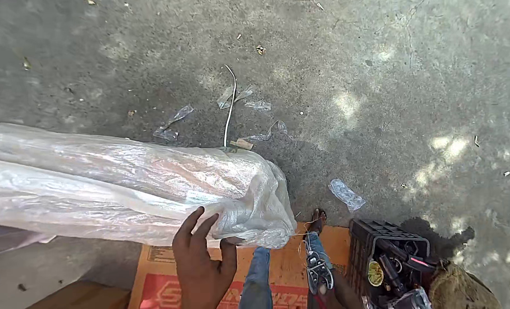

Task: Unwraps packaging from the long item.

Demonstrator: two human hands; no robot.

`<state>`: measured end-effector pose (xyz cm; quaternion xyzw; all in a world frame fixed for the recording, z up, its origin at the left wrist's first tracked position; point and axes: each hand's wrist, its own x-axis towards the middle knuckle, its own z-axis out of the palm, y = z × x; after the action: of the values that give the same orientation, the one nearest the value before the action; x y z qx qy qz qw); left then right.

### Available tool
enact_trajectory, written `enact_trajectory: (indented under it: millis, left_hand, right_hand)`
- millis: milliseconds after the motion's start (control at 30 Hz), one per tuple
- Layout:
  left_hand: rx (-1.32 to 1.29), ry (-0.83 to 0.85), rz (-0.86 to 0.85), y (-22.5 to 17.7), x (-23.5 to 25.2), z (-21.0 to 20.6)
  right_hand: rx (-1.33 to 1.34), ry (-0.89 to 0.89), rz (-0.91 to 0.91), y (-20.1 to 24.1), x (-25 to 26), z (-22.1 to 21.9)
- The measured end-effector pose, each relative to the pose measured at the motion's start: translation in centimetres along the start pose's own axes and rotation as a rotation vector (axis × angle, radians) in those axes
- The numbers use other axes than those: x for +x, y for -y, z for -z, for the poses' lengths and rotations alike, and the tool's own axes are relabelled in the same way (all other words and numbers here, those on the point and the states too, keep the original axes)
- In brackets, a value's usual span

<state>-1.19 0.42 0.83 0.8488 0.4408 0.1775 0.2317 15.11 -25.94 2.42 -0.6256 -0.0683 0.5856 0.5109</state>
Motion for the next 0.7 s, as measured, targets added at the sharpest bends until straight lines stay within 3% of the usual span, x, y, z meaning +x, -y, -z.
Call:
enact_trajectory:
  millis: [100,233,367,567,633,700]
  left_hand:
    - [-0.074,-0.015,-0.232,-3.0,-0.8,-0.3]
    - [-0.185,0.095,-0.295,-6.1,-1.3,-0.9]
    - [-0.467,0.317,-0.033,-8.5,-4.4,-1.7]
    - [-0.916,0.698,0.534,-13.4,-8.6,-3.9]
    - [-0.831,0.746,0.552,-13.7,-8.7,-4.4]
    - [-0.682,0.784,0.462,-13.5,-8.6,-4.8]
  right_hand:
    - [-0.008,0.003,0.078,1.4,1.2,-0.1]
    - [0.055,-0.016,0.152,2.2,1.7,-0.8]
    - [0.126,-0.072,0.199,2.7,1.3,-0.9]
    - [0.102,-0.169,0.181,2.9,1.7,-0.1]
    - [0.083,-0.195,0.149,2.7,1.8,0.6]
    - [0.038,-0.194,0.122,2.6,1.9,1.6]
